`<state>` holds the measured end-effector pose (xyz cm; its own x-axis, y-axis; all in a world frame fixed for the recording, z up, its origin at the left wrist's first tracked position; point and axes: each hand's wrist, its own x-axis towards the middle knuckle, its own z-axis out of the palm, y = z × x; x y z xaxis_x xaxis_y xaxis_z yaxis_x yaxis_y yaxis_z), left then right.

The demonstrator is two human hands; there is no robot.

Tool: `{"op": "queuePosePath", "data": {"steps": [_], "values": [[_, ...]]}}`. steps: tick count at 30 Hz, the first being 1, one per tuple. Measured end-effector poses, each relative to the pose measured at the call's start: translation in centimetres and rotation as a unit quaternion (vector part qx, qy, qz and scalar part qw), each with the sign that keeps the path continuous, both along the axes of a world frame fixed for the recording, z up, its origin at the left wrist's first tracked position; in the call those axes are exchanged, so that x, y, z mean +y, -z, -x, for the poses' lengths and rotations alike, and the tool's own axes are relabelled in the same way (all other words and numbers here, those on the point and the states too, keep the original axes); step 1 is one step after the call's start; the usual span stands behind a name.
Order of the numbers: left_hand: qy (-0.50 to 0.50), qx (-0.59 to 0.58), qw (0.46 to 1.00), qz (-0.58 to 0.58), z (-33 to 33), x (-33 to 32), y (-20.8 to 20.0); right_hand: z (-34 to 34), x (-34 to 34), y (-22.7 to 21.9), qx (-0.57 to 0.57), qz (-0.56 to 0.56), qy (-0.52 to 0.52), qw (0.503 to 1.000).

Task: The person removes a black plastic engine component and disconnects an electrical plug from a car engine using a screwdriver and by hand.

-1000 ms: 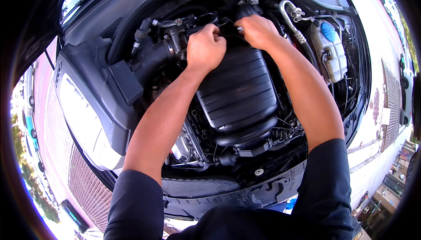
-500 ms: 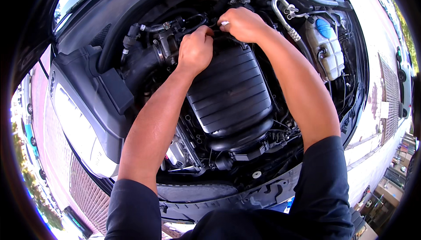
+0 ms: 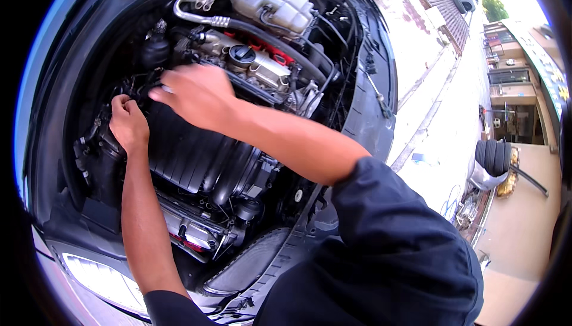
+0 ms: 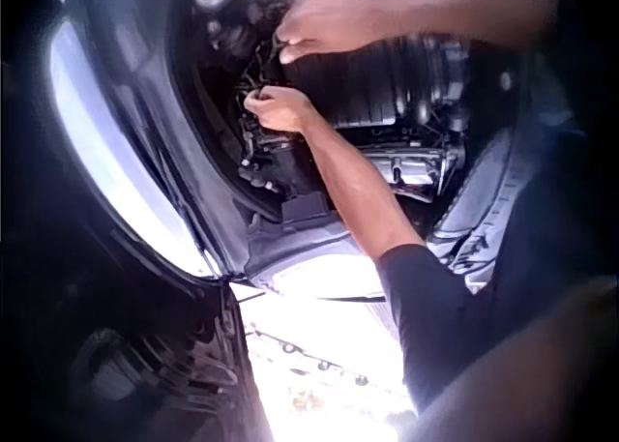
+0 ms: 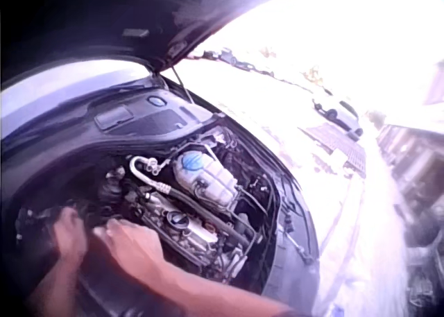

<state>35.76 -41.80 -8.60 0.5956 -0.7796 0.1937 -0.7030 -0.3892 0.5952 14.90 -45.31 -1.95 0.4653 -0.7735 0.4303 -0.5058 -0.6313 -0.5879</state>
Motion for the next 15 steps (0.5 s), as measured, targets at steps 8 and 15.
{"op": "queuePosePath", "data": {"steps": [8,15], "values": [[-0.078,-0.185,0.979,0.034,3.4,1.8,0.5,40.5,20.1,0.2,0.122,-0.182,0.402,0.889],[-0.16,-0.107,0.978,-0.081,5.0,3.8,0.7,53.3,8.4,5.5,0.358,-0.167,0.298,0.869]]}}
